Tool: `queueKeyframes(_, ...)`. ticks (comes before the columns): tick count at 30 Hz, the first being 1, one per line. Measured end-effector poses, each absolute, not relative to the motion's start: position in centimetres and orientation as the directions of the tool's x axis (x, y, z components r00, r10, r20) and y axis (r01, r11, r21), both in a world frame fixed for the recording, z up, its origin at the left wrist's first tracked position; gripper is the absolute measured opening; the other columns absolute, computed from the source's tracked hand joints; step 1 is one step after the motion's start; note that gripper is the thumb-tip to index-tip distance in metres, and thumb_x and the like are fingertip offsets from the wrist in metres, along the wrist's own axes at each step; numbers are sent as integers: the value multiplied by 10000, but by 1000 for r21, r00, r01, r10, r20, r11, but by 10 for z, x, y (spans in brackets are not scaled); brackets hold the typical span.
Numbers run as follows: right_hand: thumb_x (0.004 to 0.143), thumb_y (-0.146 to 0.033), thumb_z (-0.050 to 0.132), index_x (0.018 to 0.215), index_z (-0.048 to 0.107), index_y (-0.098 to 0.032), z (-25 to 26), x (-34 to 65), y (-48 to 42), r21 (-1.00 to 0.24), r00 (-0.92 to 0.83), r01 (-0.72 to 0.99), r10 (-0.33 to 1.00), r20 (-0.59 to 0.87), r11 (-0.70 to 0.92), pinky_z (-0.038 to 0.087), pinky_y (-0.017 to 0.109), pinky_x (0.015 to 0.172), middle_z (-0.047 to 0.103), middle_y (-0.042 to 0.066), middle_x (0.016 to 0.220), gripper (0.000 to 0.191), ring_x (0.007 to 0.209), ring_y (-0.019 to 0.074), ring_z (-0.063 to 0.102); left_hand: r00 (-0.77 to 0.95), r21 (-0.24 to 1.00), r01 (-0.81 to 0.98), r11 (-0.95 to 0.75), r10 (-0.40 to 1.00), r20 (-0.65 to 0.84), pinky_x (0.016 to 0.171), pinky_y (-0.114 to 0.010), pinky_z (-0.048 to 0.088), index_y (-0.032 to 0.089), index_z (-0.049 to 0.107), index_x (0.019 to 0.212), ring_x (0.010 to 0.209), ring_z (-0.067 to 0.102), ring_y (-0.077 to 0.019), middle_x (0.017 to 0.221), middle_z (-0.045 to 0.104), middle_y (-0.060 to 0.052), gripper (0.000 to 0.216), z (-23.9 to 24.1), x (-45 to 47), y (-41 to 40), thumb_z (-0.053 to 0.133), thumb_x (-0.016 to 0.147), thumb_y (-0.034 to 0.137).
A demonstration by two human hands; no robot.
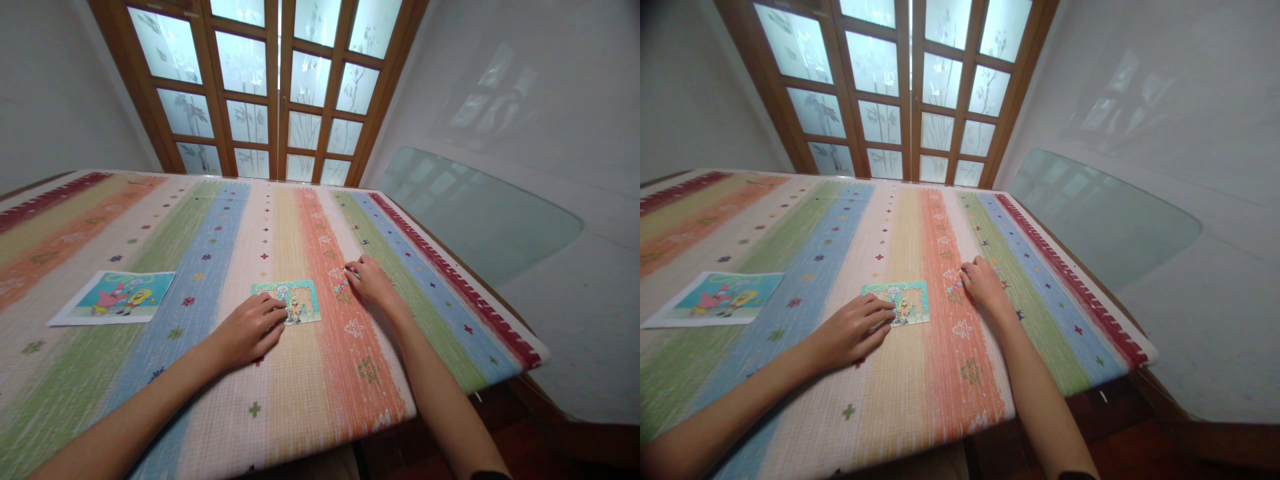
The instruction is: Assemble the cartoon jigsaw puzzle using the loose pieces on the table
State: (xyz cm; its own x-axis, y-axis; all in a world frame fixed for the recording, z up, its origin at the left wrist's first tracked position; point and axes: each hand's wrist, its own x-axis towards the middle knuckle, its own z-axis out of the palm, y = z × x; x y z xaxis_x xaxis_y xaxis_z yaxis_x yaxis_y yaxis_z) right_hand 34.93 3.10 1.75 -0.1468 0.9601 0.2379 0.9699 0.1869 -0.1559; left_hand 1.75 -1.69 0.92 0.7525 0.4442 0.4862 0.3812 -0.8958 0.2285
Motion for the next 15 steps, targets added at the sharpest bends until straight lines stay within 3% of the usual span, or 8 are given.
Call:
queueKeyframes(4,963,-201,573,1015,733,-160,17,348,33,-219,-145,957,967,209,191,444,337,837,640,125,989,173,931,241,607,758,227,384,-895,446,476,927,-462,523,171,653,1104,1010,613,-256,1118,686,-101,202,9,18,-17,468,1027,194)
queueKeyframes(11,878,-172,641,840,669,-176,12,349,38,-333,-123,923,969,215,192,459,319,849,632,77,947,47,904,203,606,758,226,378,-898,441,482,929,-464,520,180,655,1109,1016,611,-258,1119,681,-100,205,9,18,-16,470,1024,200)
queueKeyframes(15,870,-173,650,896,688,-182,10,351,38,-348,-120,917,967,225,195,460,319,857,630,66,952,47,914,200,611,758,228,376,-898,440,482,931,-463,519,180,651,1115,1012,613,-255,1114,683,-100,207,10,18,-17,466,1026,198)
